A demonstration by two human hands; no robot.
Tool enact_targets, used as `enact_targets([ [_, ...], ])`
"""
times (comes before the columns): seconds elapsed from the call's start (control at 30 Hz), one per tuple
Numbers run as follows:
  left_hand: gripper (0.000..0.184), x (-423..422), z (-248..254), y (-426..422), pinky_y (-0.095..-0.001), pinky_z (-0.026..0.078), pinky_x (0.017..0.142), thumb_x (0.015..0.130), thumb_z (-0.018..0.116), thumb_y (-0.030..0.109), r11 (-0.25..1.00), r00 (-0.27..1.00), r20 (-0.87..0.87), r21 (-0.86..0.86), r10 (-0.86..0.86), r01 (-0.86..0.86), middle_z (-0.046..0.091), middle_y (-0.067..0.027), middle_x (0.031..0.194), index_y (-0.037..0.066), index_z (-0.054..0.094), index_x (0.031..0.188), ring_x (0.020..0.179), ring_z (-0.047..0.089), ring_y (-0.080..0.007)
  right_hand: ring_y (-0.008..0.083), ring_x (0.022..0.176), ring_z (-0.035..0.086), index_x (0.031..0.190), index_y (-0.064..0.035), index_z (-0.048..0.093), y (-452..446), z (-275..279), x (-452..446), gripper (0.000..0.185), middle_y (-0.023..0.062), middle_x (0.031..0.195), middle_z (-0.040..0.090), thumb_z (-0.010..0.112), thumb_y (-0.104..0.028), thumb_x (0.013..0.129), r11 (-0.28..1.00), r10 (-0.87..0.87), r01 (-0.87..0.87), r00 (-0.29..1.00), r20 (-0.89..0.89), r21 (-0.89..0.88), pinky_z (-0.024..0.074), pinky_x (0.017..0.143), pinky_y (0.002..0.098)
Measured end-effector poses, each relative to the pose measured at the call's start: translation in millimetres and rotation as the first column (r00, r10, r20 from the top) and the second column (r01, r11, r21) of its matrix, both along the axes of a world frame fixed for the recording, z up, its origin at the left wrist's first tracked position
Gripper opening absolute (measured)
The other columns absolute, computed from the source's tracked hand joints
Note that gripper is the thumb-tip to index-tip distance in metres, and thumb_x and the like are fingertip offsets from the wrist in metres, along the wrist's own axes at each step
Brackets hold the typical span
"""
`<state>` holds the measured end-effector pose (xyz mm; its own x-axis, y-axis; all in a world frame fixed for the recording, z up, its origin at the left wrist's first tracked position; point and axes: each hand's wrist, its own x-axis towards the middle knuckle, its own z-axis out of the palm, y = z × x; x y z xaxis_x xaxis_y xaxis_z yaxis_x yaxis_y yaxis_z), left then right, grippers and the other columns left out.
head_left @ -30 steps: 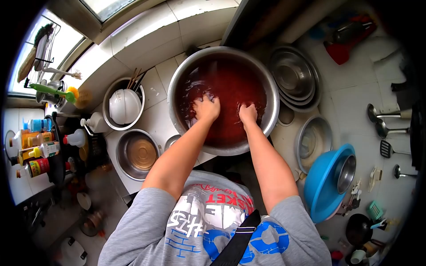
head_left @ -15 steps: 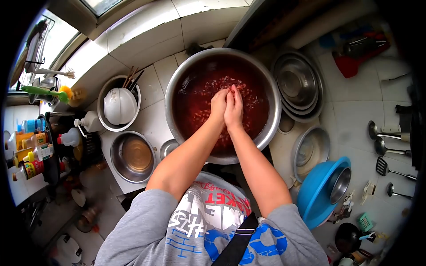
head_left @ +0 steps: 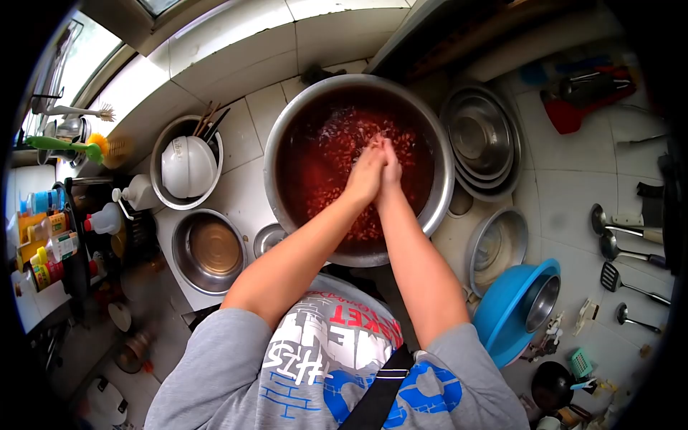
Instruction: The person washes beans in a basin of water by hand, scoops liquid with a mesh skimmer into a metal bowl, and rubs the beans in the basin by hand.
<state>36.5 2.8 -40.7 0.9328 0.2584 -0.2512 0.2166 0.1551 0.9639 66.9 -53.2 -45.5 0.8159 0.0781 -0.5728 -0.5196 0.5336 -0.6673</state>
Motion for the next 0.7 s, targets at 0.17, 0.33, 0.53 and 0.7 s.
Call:
enact_targets([
  [0.17,0.046,12.9,-7.7,25.3,-0.0375,0.039,0.106,0.099,0.050,0.031,0.986,0.993,-0.094,0.140,-0.073,0.085,0.053,-0.0207,0.141,0.006,0.057,0.137,0.127,0.051,-0.0324,0.0133,0.092,0.062,0.108,-0.0118,0.063,5.5,2.7,-35.8,0.034,0.0009,0.100,0.065,0.044,-0.040,0.106,0.988,0.048,-0.032,0.993,-0.106,0.151,0.0513,0.082,0.0288],
  [0.33,0.053,-10.6,-19.1,6.3,-0.0352,0.039,0.110,0.102,0.048,0.031,0.946,0.992,-0.019,0.298,-0.125,0.125,0.039,-0.0216,0.155,0.006,0.044,0.148,0.137,0.046,-0.0288,0.0172,0.092,0.063,0.105,-0.0132,0.064,-12.6,-23.8,-12.5,0.038,0.0036,0.100,0.066,0.044,-0.046,0.104,0.979,0.115,-0.106,0.993,-0.041,0.171,0.0509,0.080,0.0321],
  [0.53,0.044,-3.7,-13.7,32.5,-0.0428,0.054,0.083,0.104,0.047,0.038,0.982,0.984,-0.026,0.057,-0.178,0.180,0.067,-0.0210,0.119,0.006,0.052,0.133,0.097,0.068,-0.0368,0.0164,0.094,0.063,0.114,-0.0114,0.063,-16.0,-19.4,-34.9,0.035,0.0045,0.106,0.067,0.041,-0.038,0.106,0.916,0.219,-0.169,0.970,-0.102,0.365,0.0520,0.082,0.0328],
  [0.7,0.055,-7.7,3.8,71.6,-0.0490,0.049,0.095,0.076,0.074,0.021,0.373,0.948,-0.227,0.879,-0.222,0.297,0.048,-0.0171,0.136,0.012,0.055,0.127,0.117,0.055,-0.0369,0.0201,0.115,0.062,0.141,-0.0113,0.052,-36.2,16.4,-38.4,0.039,0.0070,0.129,0.062,0.051,-0.022,0.104,0.875,0.335,-0.343,0.939,-0.085,-0.342,0.0515,0.095,0.0370],
])
